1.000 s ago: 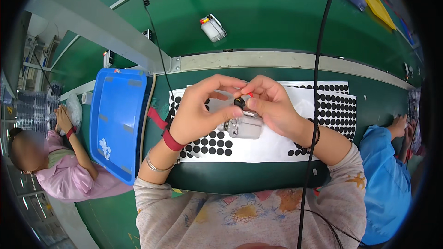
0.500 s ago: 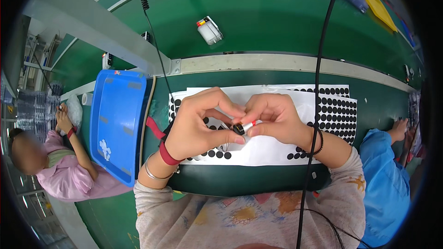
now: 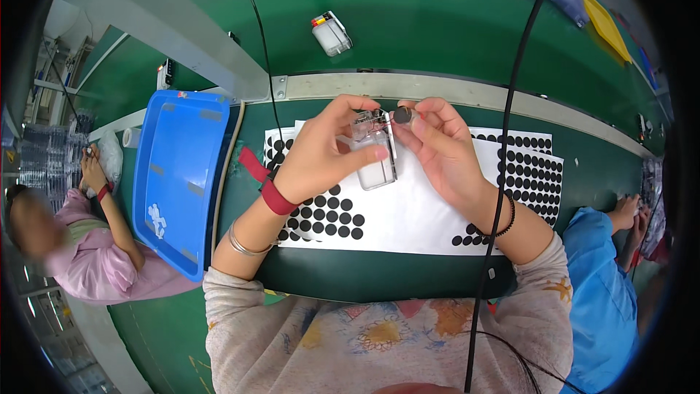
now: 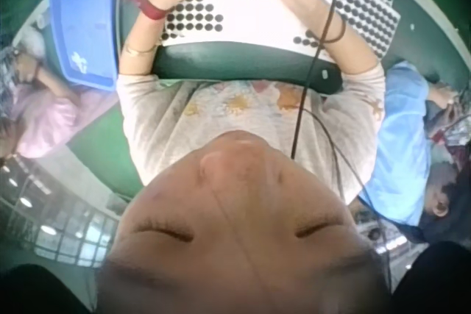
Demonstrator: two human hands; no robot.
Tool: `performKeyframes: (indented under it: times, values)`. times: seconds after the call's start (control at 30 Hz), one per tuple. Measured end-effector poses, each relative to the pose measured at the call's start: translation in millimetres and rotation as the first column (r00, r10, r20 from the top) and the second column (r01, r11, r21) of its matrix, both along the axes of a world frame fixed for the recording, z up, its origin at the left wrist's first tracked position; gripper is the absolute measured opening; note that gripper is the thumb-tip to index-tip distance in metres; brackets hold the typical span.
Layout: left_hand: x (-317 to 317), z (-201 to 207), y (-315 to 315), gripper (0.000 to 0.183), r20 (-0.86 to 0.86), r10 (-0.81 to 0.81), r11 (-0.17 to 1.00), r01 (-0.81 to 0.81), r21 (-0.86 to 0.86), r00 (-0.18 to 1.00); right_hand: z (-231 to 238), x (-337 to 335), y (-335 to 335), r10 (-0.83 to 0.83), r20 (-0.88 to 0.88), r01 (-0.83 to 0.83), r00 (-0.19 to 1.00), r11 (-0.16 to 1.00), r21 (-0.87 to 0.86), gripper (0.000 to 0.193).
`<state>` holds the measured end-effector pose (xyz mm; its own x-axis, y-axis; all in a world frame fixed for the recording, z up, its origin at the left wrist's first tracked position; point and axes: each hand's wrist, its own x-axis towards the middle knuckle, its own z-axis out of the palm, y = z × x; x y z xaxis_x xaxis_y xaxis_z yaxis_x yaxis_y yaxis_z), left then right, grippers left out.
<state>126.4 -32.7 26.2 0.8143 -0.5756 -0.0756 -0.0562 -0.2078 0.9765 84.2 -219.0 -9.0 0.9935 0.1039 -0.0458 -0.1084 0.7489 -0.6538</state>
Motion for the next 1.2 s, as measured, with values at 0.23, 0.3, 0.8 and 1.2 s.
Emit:
performKeyframes:
  times: [0.23,0.3,0.8,1.2]
  values:
    - [7.9,0.2,6.3,0.031,-0.320,-0.135,0.947,0.028,-0.320,0.938,0.6,-4.0,-1.0,-0.013,0.108,0.020,0.994,0.997,-0.068,0.021]
    - [6.1,1.6,3.9,0.027,-0.360,-0.120,0.933,-0.019,-0.359,0.925,-1.3,-4.6,-2.0,-0.016,0.103,0.021,0.995,0.999,-0.049,0.022]
    - [-9.3,0.8,1.6,0.022,-0.296,-0.203,0.844,0.013,-0.536,0.933,13.8,-11.4,2.0,0.423,0.387,-0.134,0.819,0.798,-0.588,0.095]
    - [-25.2,27.7,-9.8,0.057,0.731,0.063,0.964,-0.231,0.132,0.680,10.3,-16.9,1.9,0.061,0.167,0.096,0.984,0.609,-0.788,0.053]
